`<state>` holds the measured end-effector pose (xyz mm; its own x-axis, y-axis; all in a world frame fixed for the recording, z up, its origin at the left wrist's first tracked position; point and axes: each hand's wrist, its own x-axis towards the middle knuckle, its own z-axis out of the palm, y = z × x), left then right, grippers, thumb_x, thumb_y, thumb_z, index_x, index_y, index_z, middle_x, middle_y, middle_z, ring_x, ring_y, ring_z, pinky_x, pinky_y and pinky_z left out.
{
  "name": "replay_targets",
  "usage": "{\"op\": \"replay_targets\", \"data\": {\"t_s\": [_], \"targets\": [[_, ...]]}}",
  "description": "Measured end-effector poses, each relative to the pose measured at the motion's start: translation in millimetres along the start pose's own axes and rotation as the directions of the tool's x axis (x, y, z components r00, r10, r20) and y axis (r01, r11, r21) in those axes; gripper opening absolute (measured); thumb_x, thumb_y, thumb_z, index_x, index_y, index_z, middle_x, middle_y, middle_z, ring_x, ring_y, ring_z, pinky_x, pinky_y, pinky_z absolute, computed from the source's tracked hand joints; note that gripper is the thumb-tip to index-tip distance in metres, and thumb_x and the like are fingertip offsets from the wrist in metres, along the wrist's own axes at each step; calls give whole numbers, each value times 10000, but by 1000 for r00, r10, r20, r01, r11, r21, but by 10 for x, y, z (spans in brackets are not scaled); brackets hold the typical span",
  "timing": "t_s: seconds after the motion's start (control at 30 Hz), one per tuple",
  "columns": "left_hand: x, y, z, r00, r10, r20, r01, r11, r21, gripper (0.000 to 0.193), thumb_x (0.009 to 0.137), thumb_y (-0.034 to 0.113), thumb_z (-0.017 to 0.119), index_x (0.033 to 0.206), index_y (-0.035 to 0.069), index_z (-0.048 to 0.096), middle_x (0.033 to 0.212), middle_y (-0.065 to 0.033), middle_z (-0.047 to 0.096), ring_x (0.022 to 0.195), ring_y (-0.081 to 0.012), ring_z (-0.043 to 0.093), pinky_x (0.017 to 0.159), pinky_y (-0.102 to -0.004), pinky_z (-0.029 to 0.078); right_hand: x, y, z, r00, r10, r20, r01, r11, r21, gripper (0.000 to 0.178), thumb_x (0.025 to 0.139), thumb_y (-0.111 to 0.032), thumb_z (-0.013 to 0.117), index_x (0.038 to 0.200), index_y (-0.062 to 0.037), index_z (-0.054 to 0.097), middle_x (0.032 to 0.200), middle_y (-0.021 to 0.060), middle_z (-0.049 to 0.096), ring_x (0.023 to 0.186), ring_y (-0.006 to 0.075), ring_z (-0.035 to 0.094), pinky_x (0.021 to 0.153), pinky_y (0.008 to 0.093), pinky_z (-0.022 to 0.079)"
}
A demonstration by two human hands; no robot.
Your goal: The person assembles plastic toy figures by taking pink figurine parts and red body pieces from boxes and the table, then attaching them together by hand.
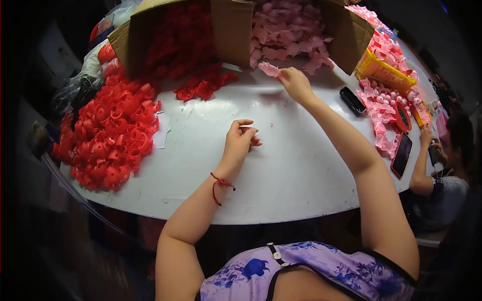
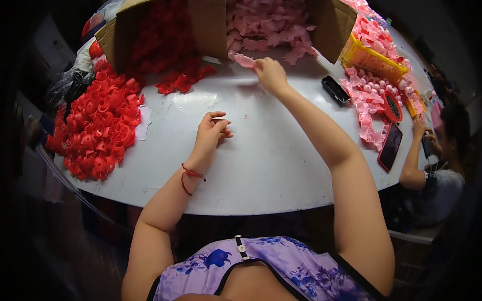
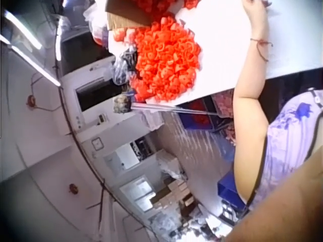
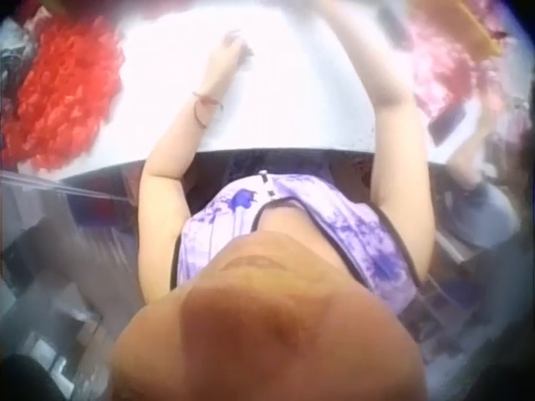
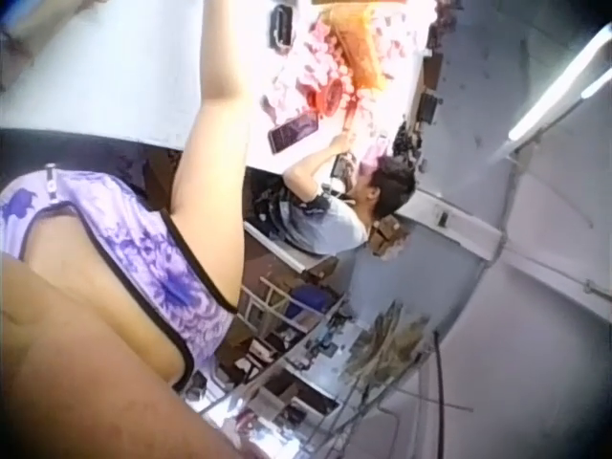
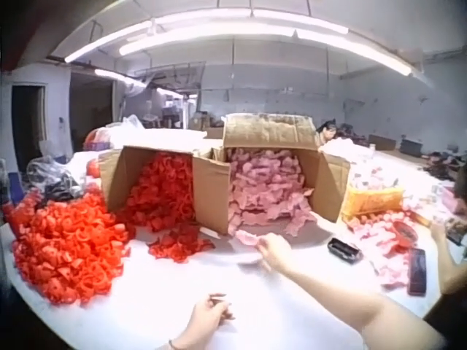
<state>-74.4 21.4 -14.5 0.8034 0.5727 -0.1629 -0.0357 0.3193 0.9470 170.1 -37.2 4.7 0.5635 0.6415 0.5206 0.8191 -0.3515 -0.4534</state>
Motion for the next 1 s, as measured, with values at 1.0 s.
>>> {"op": "replay_targets", "data": {"t_s": [1.0], "targets": [[-80, 315, 158, 880, -13, 475, -371, 605, 705, 209, 790, 59, 644, 968, -21, 570, 839, -39, 608, 732, -105, 569, 641, -230, 475, -1405, -801, -218, 965, 184, 185, -247, 414, 876, 243, 900, -143, 554, 1091, 6, 563, 958, 55, 609, 862, 94, 567, 766, 235, 463]]}}
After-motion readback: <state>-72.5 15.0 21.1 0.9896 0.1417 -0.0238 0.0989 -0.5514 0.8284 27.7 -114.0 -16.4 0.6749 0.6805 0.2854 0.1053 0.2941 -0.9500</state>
